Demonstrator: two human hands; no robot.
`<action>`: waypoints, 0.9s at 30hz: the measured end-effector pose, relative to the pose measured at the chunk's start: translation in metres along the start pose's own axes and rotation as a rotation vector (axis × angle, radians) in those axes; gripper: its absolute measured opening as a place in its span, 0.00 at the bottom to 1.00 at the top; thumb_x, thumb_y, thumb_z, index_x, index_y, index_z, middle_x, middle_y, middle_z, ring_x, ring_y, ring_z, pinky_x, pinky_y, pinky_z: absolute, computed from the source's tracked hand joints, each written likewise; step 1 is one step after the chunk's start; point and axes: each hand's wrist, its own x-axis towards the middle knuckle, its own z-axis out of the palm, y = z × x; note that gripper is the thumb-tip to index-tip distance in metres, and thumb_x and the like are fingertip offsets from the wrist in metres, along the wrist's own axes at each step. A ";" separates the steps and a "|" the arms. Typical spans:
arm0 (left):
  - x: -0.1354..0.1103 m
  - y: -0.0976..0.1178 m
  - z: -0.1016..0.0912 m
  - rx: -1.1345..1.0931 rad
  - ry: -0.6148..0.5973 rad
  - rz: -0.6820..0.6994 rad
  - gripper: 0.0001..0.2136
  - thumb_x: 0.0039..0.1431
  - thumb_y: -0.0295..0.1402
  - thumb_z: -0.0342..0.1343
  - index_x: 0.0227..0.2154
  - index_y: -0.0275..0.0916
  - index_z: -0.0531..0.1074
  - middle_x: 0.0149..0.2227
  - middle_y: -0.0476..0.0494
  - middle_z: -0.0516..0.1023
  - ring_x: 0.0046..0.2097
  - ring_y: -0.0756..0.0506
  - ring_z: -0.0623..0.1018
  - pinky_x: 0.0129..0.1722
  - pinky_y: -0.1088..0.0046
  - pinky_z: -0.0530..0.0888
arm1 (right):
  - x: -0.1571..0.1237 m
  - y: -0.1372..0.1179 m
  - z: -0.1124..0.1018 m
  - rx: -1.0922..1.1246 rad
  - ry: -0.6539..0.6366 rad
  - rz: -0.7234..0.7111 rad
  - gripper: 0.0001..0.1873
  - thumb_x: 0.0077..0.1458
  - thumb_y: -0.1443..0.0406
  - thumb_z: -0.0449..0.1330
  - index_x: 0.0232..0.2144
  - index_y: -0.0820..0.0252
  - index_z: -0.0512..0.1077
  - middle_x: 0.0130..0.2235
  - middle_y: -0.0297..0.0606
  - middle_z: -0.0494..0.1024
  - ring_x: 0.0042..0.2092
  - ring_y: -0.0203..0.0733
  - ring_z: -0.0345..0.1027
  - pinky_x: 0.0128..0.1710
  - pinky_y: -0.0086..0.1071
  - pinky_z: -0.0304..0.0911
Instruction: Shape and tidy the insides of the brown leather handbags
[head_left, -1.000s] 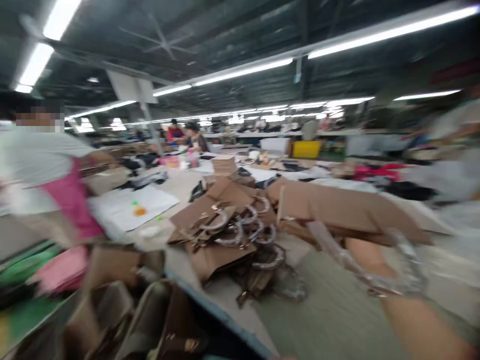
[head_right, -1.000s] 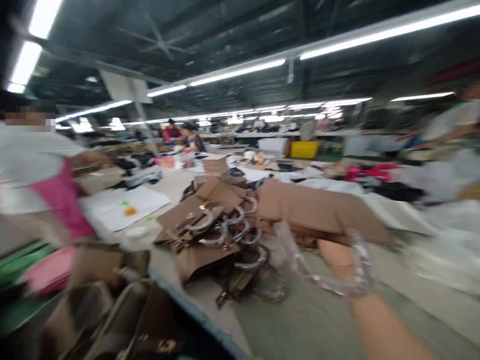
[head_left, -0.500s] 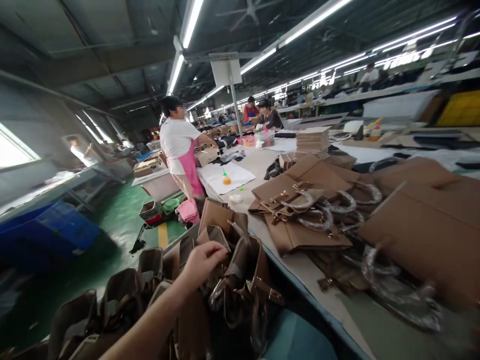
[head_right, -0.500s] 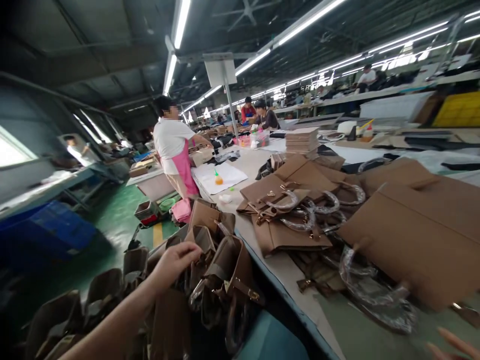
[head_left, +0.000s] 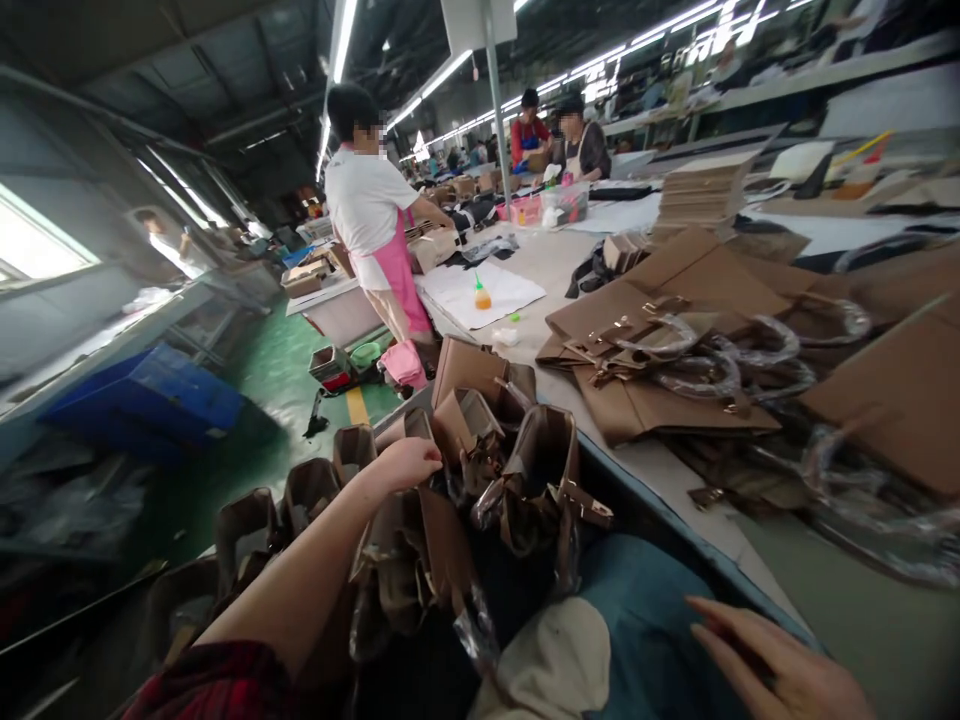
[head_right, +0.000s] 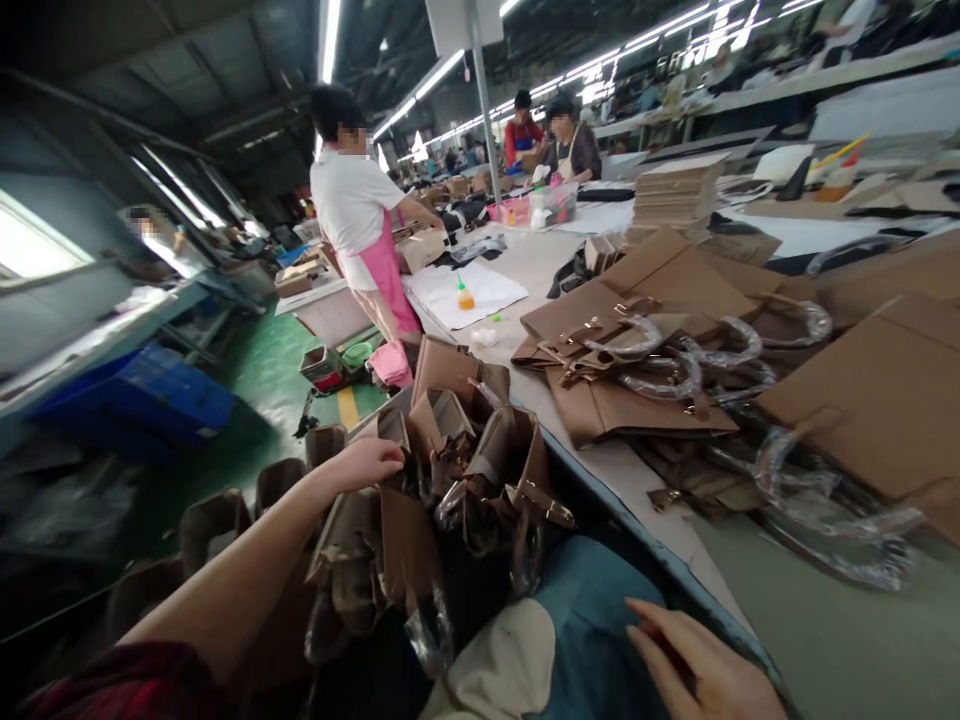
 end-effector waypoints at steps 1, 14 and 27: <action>-0.009 -0.005 0.000 0.024 0.005 -0.010 0.10 0.51 0.34 0.53 0.32 0.38 0.77 0.34 0.43 0.79 0.38 0.43 0.76 0.36 0.72 0.66 | 0.013 -0.014 0.004 0.022 -0.047 -0.018 0.16 0.55 0.54 0.58 0.43 0.51 0.73 0.41 0.35 0.79 0.36 0.40 0.75 0.37 0.28 0.72; -0.015 0.003 0.015 0.169 -0.105 0.106 0.13 0.51 0.37 0.54 0.37 0.38 0.76 0.40 0.37 0.78 0.44 0.37 0.76 0.43 0.65 0.69 | 0.097 -0.050 0.059 -0.008 -0.128 0.077 0.29 0.53 0.64 0.55 0.57 0.64 0.59 0.58 0.47 0.64 0.57 0.52 0.57 0.58 0.46 0.55; 0.008 0.044 0.090 0.067 -0.154 0.199 0.10 0.49 0.35 0.56 0.33 0.37 0.76 0.37 0.39 0.78 0.42 0.39 0.76 0.40 0.68 0.70 | 0.133 -0.064 0.077 0.322 -0.079 0.231 0.12 0.59 0.62 0.47 0.27 0.58 0.65 0.30 0.39 0.72 0.34 0.43 0.67 0.37 0.35 0.62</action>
